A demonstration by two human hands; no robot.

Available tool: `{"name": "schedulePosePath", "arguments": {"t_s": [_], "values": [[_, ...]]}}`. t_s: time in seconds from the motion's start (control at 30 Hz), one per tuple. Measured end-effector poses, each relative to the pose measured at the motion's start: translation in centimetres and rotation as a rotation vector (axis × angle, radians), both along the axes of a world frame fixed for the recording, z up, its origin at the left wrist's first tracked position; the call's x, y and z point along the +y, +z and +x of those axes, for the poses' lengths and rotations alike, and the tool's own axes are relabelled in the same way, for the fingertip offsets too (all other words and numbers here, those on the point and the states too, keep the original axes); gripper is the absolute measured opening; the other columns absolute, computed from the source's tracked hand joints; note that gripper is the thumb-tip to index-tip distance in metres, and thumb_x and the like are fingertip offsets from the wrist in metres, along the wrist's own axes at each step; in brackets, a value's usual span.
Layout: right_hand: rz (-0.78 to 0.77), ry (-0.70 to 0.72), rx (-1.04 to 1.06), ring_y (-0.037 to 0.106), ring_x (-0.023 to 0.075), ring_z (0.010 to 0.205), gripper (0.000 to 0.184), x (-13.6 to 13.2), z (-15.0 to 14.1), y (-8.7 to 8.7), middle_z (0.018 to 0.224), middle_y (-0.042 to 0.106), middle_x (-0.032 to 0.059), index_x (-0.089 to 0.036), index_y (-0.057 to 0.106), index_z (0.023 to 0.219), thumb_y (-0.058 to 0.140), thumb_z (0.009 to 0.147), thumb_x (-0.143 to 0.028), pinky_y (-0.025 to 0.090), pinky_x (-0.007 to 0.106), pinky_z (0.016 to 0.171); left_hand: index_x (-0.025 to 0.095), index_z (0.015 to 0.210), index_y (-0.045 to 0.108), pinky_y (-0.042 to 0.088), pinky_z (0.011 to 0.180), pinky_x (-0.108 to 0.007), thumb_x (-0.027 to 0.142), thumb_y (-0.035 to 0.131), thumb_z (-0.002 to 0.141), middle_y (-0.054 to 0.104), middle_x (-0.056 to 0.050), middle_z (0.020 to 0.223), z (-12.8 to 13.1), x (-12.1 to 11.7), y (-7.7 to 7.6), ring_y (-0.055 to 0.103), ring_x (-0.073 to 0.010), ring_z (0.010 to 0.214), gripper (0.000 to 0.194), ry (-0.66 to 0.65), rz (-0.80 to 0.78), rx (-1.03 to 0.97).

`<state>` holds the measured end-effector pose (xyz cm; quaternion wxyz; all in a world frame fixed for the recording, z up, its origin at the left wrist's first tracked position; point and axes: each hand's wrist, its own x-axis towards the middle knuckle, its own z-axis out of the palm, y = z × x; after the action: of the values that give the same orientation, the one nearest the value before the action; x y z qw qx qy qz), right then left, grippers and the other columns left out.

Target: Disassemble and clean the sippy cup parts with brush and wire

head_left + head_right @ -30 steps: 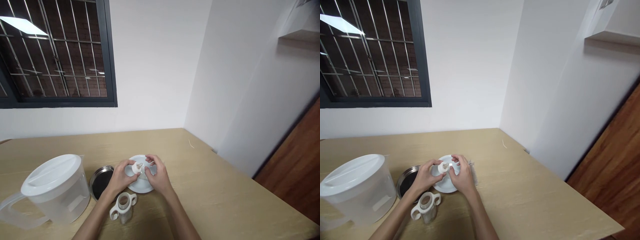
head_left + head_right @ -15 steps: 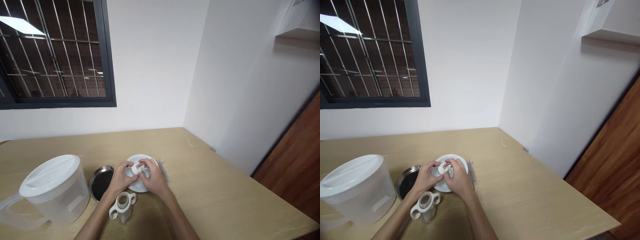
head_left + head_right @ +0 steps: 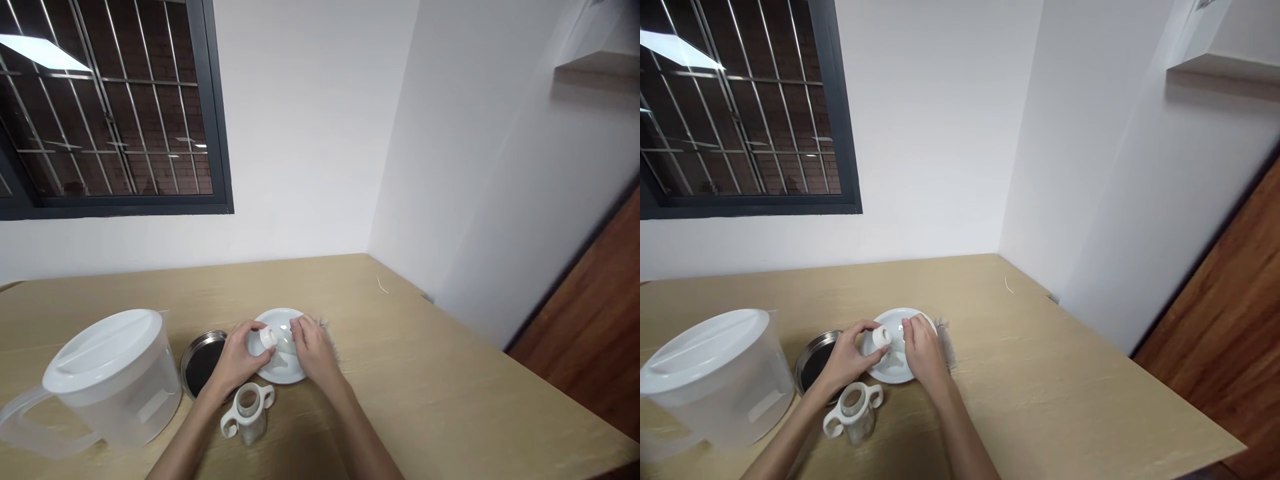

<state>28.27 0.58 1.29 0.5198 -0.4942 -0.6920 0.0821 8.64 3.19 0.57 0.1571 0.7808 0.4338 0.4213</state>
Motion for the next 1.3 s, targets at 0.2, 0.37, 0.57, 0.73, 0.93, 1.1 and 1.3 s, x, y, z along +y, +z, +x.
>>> {"name": "schedulePosePath", "arguments": {"t_s": [0.2, 0.37, 0.57, 0.73, 0.93, 1.1, 1.3], "values": [[0.045, -0.031, 0.057, 0.06, 0.0188, 0.084, 0.025, 0.0, -0.3, -0.3, 0.099, 0.06, 0.0062, -0.021, 0.055, 0.101, 0.045, 0.082, -0.008, 0.051, 0.034, 0.08, 0.024, 0.109, 0.063, 0.046, 0.095, -0.041, 0.021, 0.066, 0.071, 0.067, -0.006, 0.109, -0.8, 0.7, 0.4, 0.061, -0.026, 0.104, 0.039, 0.006, 0.015, 0.132], [0.032, -0.054, 0.109, 0.062, 0.0195, 0.083, 0.017, 0.4, 0.2, -0.3, 0.094, 0.065, 0.0069, -0.02, 0.056, 0.096, 0.046, 0.085, -0.013, 0.052, 0.033, 0.078, 0.026, 0.112, 0.066, 0.04, 0.099, -0.045, 0.019, 0.068, 0.065, 0.068, -0.008, 0.111, -0.9, 2.3, 2.0, 0.059, -0.0318, 0.112, 0.047, 0.042, -0.054, 0.453], [-0.005, -0.033, 0.115, 0.064, 0.0187, 0.081, 0.014, -0.2, 0.0, 0.4, 0.087, 0.068, 0.0047, -0.02, 0.059, 0.093, 0.046, 0.093, -0.022, 0.049, 0.03, 0.074, 0.023, 0.085, 0.072, 0.041, 0.094, -0.046, 0.01, 0.079, 0.046, 0.074, -0.01, 0.092, 1.5, 4.1, 3.0, 0.065, -0.0363, 0.099, 0.042, -0.008, -0.109, 0.615], [-0.01, -0.048, 0.113, 0.064, 0.0177, 0.078, 0.023, -0.4, 0.0, 0.7, 0.082, 0.069, 0.0033, -0.021, 0.058, 0.089, 0.038, 0.098, -0.025, 0.047, 0.027, 0.07, 0.022, 0.079, 0.073, 0.043, 0.092, -0.046, 0.015, 0.088, 0.036, 0.075, -0.011, 0.087, 2.7, 4.7, 3.1, 0.068, -0.0386, 0.093, 0.045, -0.029, -0.162, 0.634], [-0.007, -0.095, 0.076, 0.059, 0.0174, 0.069, 0.026, -0.3, 0.0, 0.4, 0.074, 0.063, 0.0013, -0.022, 0.053, 0.082, 0.035, 0.1, -0.03, 0.041, 0.027, 0.063, 0.024, 0.11, 0.069, 0.047, 0.093, -0.04, 0.038, 0.057, 0.087, 0.073, -0.009, 0.11, 0.1, 1.4, 6.0, 0.066, -0.0278, 0.103, 0.03, -0.021, -0.134, 0.485], [0.002, -0.091, 0.017, 0.046, 0.015, 0.054, 0.038, -0.5, -0.4, 0.4, 0.058, 0.052, -0.0021, -0.024, 0.044, 0.065, 0.036, 0.101, -0.035, 0.03, 0.028, 0.054, 0.027, 0.105, 0.071, 0.055, 0.079, -0.032, 0.045, 0.054, 0.091, 0.075, -0.004, 0.098, -4.1, -5.5, 7.1, 0.068, -0.0223, 0.087, 0.029, -0.004, -0.133, 0.164], [0.022, -0.035, -0.091, 0.04, 0.0139, 0.051, 0.045, -1.2, -1.5, 0.6, 0.052, 0.046, -0.0027, -0.024, 0.037, 0.057, 0.039, 0.1, -0.033, 0.028, 0.029, 0.053, 0.032, 0.107, 0.069, 0.06, 0.072, -0.037, 0.051, 0.071, 0.075, 0.074, -0.005, 0.106, -6.7, -12.0, 1.7, 0.07, -0.0269, 0.086, 0.037, 0.227, -0.079, 0.034]]}}
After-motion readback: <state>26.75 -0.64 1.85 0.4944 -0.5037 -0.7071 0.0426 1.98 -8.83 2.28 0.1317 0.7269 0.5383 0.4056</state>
